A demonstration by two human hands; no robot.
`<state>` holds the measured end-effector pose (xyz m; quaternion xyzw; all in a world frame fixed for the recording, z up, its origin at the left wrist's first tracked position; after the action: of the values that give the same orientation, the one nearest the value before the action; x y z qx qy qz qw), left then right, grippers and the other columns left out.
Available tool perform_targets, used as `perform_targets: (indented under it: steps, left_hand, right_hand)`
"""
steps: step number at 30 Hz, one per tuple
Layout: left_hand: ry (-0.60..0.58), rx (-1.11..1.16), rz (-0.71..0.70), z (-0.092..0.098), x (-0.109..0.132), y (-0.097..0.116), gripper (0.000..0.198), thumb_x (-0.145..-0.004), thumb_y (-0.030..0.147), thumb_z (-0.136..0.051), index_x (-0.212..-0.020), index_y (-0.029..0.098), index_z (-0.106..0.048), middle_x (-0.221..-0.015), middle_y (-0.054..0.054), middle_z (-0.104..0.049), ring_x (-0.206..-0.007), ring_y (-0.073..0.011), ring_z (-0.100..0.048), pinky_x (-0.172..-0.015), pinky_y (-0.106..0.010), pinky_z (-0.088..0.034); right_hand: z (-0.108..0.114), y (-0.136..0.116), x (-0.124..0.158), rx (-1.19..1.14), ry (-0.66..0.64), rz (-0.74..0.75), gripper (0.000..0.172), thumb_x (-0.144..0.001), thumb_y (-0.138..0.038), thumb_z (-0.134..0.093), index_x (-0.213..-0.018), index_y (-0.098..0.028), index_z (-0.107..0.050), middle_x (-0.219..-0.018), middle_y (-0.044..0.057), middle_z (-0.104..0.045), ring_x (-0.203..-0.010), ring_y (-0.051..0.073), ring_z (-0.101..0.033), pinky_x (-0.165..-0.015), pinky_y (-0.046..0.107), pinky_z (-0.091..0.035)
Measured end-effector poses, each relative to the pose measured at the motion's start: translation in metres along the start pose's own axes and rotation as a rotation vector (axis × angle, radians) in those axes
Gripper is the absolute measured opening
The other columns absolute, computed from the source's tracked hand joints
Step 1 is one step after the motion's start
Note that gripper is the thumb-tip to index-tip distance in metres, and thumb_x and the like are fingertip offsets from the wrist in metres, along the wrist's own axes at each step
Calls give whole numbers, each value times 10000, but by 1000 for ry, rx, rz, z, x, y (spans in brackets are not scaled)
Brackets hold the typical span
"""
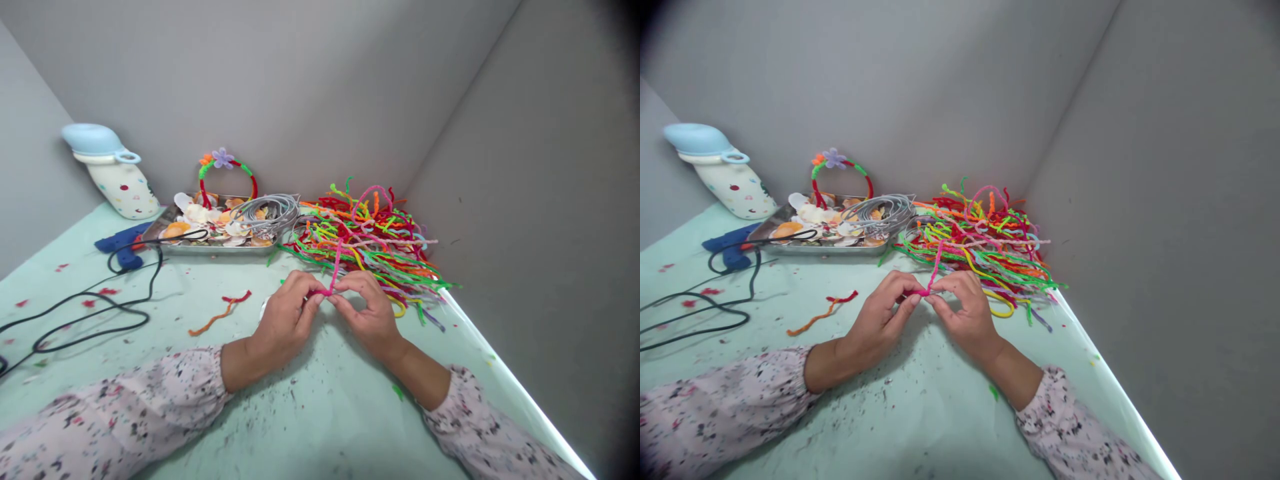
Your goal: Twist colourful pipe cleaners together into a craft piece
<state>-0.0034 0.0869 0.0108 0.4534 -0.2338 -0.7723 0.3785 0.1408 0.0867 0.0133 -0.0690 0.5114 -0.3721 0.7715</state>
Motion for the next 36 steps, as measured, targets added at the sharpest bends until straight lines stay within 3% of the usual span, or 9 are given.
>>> perform_targets:
  steps: [36]
  left_hand:
    - [5, -24, -1, -1, 1, -1, 104, -939, 183, -467, -947, 187, -570, -947, -54, -566, -923, -180, -529, -821, -326, -445]
  right_hand:
    - [2, -6, -1, 53, 2, 59, 155, -826, -187, -683, -962, -248, -643, -874, 23, -651, -863, 195, -583, -787, 381, -485]
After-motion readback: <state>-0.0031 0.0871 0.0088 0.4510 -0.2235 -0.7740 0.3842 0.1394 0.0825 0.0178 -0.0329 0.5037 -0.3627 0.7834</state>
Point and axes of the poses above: each hand's wrist, its own x-axis away from the middle knuckle, its own z-axis out of the back of the hand, y = z × x, the point moved 7 cm from there along -x, towards the middle knuckle
